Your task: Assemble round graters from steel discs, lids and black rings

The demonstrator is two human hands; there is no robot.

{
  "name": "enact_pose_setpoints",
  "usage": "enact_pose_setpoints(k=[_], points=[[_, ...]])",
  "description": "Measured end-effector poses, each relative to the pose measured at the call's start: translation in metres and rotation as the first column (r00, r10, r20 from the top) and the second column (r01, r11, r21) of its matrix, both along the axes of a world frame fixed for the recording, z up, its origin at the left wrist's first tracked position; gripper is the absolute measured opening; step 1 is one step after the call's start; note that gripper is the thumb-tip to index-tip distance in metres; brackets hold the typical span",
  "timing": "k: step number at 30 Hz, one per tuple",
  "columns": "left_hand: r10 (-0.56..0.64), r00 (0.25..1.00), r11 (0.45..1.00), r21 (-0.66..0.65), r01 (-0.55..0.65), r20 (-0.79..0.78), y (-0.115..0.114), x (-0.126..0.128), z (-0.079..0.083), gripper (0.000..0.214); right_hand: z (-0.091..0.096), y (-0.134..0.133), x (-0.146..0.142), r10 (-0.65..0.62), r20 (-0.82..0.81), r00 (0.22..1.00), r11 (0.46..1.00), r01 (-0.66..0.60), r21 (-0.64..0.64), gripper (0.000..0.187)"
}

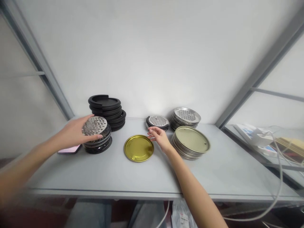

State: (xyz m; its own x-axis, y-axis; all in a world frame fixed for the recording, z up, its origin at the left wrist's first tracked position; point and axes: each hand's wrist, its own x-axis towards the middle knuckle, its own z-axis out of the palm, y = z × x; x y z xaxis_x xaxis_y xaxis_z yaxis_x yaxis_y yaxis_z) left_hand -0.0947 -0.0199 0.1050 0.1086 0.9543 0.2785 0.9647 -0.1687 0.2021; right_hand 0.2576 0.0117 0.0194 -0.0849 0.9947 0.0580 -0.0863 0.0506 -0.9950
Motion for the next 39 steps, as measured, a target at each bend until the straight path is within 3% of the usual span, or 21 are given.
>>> enact_pose_setpoints(k=[5, 11, 18, 22, 25, 28, 30, 33, 35, 39], points=[[-0.113, 0.993, 0.993, -0.043, 0.114, 0.019, 0.020, -0.021, -0.007, 0.104, -0.002, 0.000, 0.000, 0.010, 0.054, 0.999, 1.000, -0.011, 0.012, 0.033], [-0.107, 0.991, 0.994, -0.029, 0.110, 0.083, 0.023, -0.016, -0.017, 0.102, -0.004, 0.001, 0.000, 0.022, 0.081, 0.996, 1.000, -0.024, 0.020, 0.032], [-0.134, 0.991, 0.990, -0.048, 0.135, 0.026, 0.025, -0.013, -0.027, 0.094, -0.005, 0.000, -0.001, 0.027, 0.094, 0.995, 0.999, -0.031, 0.039, 0.033], [-0.143, 0.990, 0.990, -0.007, 0.143, 0.014, 0.022, -0.012, -0.026, 0.092, -0.009, 0.003, 0.000, -0.047, 0.158, 0.986, 0.987, 0.021, 0.162, 0.028], [-0.135, 0.990, 0.979, 0.158, 0.129, 0.030, 0.011, -0.001, -0.022, 0.080, -0.012, 0.007, 0.003, -0.107, 0.201, 0.974, 0.956, 0.045, 0.290, 0.021], [-0.240, 0.968, 0.892, 0.410, 0.191, 0.069, -0.005, 0.026, -0.023, 0.055, -0.013, 0.008, 0.004, -0.151, 0.251, 0.956, 0.934, 0.055, 0.352, 0.019], [-0.413, 0.910, 0.819, 0.451, 0.356, 0.031, -0.015, 0.048, -0.030, 0.045, -0.013, 0.007, 0.003, -0.170, 0.280, 0.945, 0.926, 0.055, 0.375, 0.020], [-0.707, 0.707, 0.675, 0.267, 0.688, -0.033, -0.021, 0.081, -0.048, 0.037, -0.013, 0.005, 0.001, -0.146, 0.342, 0.928, 0.921, 0.002, 0.390, 0.019], [-0.818, 0.575, 0.570, 0.102, 0.815, -0.022, -0.017, 0.096, -0.062, 0.038, -0.012, 0.003, -0.001, -0.127, 0.405, 0.905, 0.921, -0.044, 0.387, 0.018], [-0.827, 0.548, 0.553, 0.003, 0.833, 0.125, 0.000, 0.106, -0.086, 0.036, -0.009, -0.003, -0.004, -0.125, 0.514, 0.848, 0.902, -0.119, 0.415, 0.019]])
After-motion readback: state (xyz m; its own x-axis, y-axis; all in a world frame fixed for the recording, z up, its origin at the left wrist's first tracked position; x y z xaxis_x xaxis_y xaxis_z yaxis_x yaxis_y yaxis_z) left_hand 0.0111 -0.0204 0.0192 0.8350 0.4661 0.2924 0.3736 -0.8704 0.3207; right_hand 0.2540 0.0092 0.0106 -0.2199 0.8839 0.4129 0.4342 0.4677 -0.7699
